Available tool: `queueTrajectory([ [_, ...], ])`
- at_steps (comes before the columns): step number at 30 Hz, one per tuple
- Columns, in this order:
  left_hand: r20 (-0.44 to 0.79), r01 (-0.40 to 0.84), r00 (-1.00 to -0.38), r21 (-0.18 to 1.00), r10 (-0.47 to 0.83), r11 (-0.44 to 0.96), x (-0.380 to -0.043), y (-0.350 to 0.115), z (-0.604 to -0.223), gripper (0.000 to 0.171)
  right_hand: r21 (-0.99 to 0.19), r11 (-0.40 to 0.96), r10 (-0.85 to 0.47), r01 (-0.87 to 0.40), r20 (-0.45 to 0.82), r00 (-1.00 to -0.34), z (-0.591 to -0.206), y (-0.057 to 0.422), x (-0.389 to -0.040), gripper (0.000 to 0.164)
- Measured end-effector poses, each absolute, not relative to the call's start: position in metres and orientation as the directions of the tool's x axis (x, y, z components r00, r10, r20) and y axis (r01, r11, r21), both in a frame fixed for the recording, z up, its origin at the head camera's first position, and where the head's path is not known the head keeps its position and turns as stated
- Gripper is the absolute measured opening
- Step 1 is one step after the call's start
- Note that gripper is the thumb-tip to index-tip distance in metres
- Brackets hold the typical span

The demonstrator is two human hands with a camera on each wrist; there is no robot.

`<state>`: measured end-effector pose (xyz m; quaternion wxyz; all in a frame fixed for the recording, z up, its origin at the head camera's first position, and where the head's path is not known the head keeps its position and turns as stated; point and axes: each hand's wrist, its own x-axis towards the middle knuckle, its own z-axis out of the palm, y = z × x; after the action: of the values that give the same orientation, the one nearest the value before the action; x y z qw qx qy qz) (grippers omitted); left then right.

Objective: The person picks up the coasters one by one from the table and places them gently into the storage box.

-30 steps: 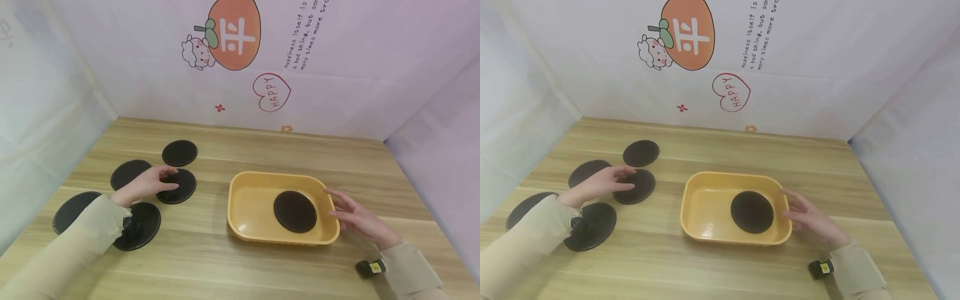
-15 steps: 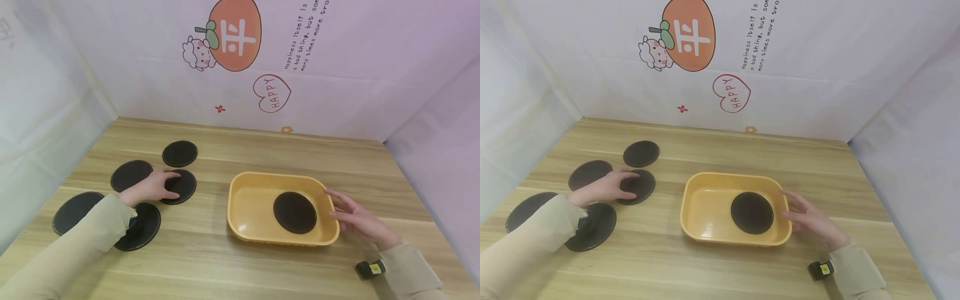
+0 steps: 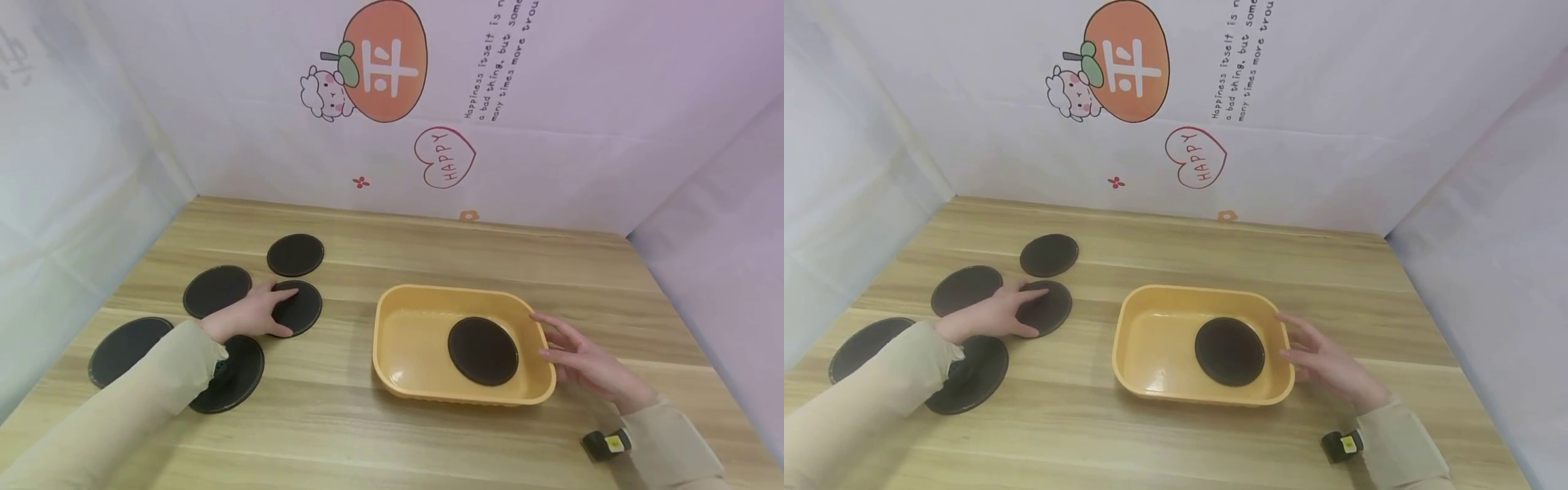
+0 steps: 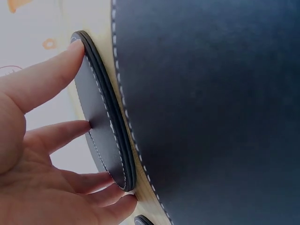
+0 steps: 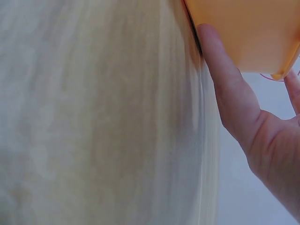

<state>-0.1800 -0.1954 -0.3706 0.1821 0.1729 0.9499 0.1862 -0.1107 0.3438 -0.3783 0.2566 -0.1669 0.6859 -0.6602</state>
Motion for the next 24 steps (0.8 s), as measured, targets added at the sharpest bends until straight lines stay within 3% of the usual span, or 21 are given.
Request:
queueTrajectory([
  [8, -0.241, 0.266, -0.891, 0.409, 0.384, 0.873, -0.1786, -0.1930, -0.3712, 0.077, -0.993, 0.077, -0.565, 0.091, -0.119, -0.817, -0.3802, 0.3449, -0.1100, 0.058],
  [15, -0.231, 0.219, -0.916, 0.398, 0.329, 0.891, -0.1775, -0.1894, -0.3697, 0.089, -0.985, 0.149, -0.520, 0.087, -0.153, -0.841, -0.3789, 0.3434, -0.1090, 0.057],
  [24, -0.226, 0.160, -0.932, 0.445, 0.283, 0.881, -0.1846, -0.1912, -0.3719, 0.097, -0.988, 0.125, -0.539, 0.091, -0.145, -0.830, -0.3790, 0.3447, -0.1099, 0.057],
])
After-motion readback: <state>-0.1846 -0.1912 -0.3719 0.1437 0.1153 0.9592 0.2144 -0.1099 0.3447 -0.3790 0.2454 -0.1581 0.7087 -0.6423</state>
